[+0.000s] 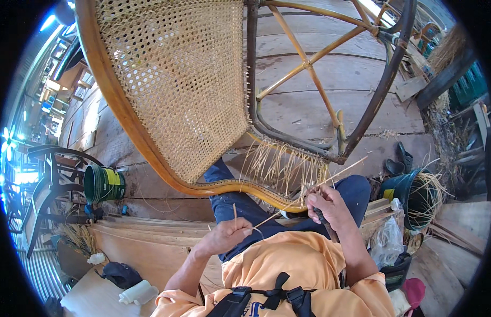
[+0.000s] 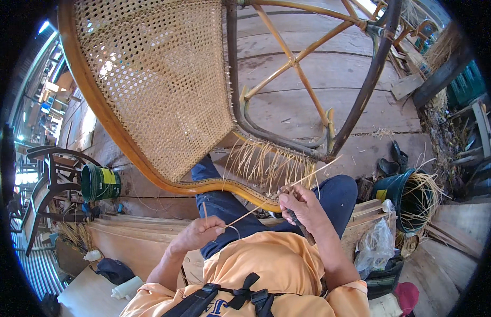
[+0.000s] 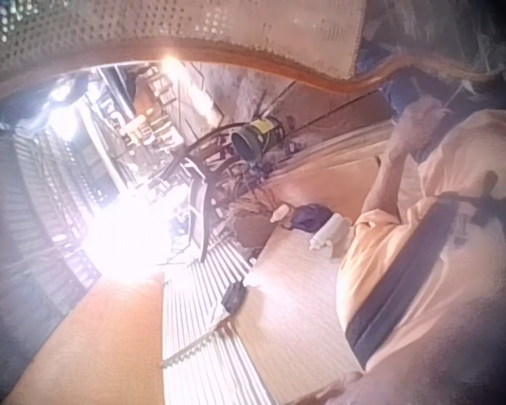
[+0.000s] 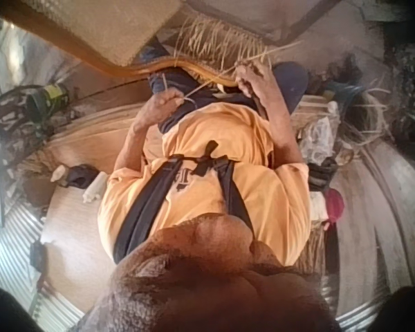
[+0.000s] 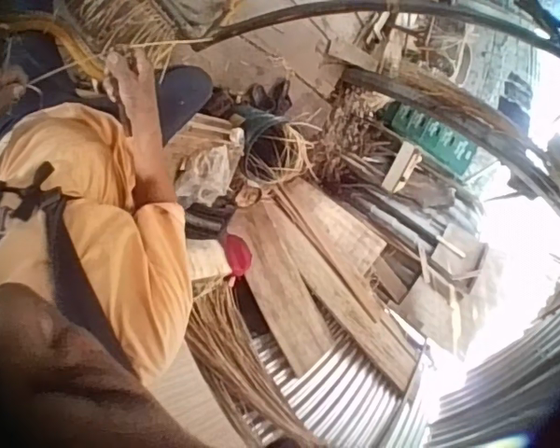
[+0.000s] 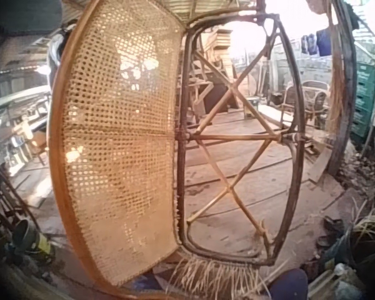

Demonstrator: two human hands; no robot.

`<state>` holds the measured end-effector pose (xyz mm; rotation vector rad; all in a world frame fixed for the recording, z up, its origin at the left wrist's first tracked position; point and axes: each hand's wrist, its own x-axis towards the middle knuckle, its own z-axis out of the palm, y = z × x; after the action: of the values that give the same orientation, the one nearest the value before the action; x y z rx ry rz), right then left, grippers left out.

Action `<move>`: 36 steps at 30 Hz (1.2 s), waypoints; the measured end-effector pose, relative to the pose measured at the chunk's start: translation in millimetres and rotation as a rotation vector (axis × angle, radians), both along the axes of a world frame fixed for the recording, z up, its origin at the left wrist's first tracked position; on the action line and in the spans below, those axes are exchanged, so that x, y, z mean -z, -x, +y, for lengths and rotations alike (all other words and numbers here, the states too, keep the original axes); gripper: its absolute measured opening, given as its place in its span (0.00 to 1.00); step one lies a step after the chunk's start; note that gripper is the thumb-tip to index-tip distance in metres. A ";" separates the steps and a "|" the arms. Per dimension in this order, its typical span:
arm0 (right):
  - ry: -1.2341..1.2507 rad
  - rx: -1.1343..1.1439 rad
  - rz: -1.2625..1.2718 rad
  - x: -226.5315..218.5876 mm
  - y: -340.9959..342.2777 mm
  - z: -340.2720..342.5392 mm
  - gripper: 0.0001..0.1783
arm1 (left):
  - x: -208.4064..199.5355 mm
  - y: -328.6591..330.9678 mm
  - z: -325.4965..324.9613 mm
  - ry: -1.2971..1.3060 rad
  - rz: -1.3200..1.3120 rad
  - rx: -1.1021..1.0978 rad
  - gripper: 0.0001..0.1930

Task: Repairing or weaving a wicker chair seat using bamboo or rattan strips.

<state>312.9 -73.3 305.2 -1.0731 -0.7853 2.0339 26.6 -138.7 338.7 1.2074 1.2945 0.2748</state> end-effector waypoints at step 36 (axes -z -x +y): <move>-0.063 -0.107 0.031 6.8 40.0 -25.1 0.18 | 23.1 -92.3 16.7 -0.564 0.234 -0.291 0.07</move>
<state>273.0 -98.4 298.4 -0.9807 -0.9022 2.0953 118.9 -122.1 315.5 1.5516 1.6631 0.7665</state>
